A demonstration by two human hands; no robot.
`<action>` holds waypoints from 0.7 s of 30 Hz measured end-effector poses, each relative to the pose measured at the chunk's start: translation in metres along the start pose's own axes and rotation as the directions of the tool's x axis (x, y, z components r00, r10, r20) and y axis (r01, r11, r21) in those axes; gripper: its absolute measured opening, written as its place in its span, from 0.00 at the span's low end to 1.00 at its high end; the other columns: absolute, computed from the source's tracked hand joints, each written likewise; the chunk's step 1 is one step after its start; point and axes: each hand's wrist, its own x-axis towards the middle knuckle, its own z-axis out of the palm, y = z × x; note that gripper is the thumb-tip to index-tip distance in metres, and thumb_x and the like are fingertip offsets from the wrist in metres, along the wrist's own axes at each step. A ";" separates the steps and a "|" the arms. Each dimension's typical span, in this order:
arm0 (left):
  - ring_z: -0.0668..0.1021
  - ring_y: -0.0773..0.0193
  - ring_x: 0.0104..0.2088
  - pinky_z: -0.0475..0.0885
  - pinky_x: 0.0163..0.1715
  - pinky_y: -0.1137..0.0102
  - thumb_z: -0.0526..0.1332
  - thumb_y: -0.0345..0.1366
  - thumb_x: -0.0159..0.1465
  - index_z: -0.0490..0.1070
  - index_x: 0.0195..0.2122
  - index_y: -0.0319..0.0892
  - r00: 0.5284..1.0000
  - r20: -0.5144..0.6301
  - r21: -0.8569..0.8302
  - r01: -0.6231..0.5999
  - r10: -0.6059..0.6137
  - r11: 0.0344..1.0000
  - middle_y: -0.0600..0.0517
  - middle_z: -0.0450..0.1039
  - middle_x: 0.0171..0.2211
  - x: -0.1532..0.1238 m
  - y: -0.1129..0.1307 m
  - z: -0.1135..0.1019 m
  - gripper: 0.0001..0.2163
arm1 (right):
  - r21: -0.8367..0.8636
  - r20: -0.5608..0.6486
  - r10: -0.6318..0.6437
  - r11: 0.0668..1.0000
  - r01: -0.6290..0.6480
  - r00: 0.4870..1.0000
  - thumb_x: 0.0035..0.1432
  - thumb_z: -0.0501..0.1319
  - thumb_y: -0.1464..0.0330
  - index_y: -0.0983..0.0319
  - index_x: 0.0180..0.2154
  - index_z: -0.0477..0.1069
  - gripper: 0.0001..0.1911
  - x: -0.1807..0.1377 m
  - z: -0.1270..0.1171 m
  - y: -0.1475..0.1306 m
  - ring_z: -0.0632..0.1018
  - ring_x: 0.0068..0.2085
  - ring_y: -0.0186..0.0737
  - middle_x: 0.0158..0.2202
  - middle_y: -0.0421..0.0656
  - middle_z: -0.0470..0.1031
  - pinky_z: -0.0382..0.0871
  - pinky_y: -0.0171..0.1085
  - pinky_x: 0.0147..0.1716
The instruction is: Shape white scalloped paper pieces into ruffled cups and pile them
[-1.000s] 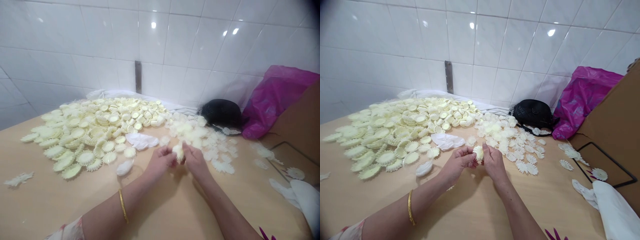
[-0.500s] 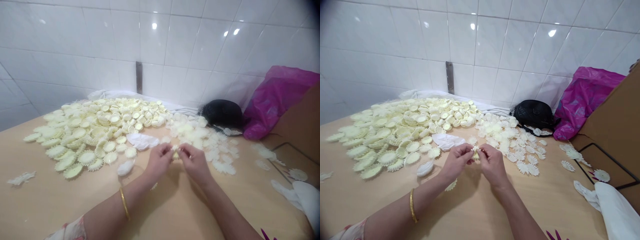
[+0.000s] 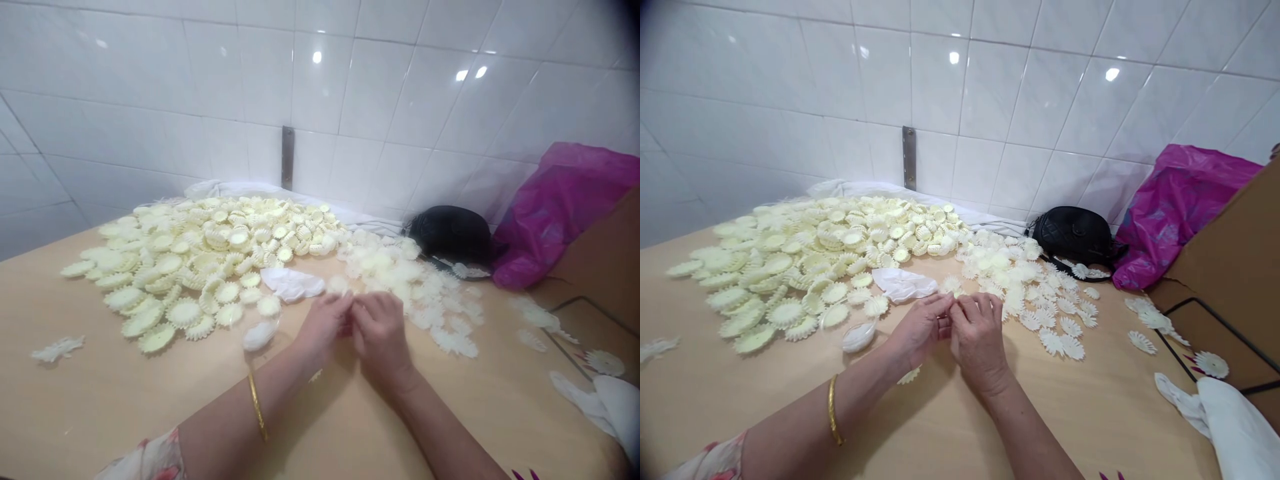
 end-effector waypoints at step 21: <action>0.63 0.72 0.15 0.60 0.19 0.75 0.59 0.49 0.53 0.65 0.25 0.39 0.983 0.058 0.381 -0.183 0.174 0.906 0.59 0.55 0.13 0.001 -0.016 -0.005 0.16 | 0.759 0.566 0.454 0.038 -0.650 0.688 0.50 0.60 0.59 0.60 0.27 0.65 0.11 0.014 -0.012 -0.004 0.71 0.24 0.36 0.21 0.37 0.70 0.64 0.35 0.25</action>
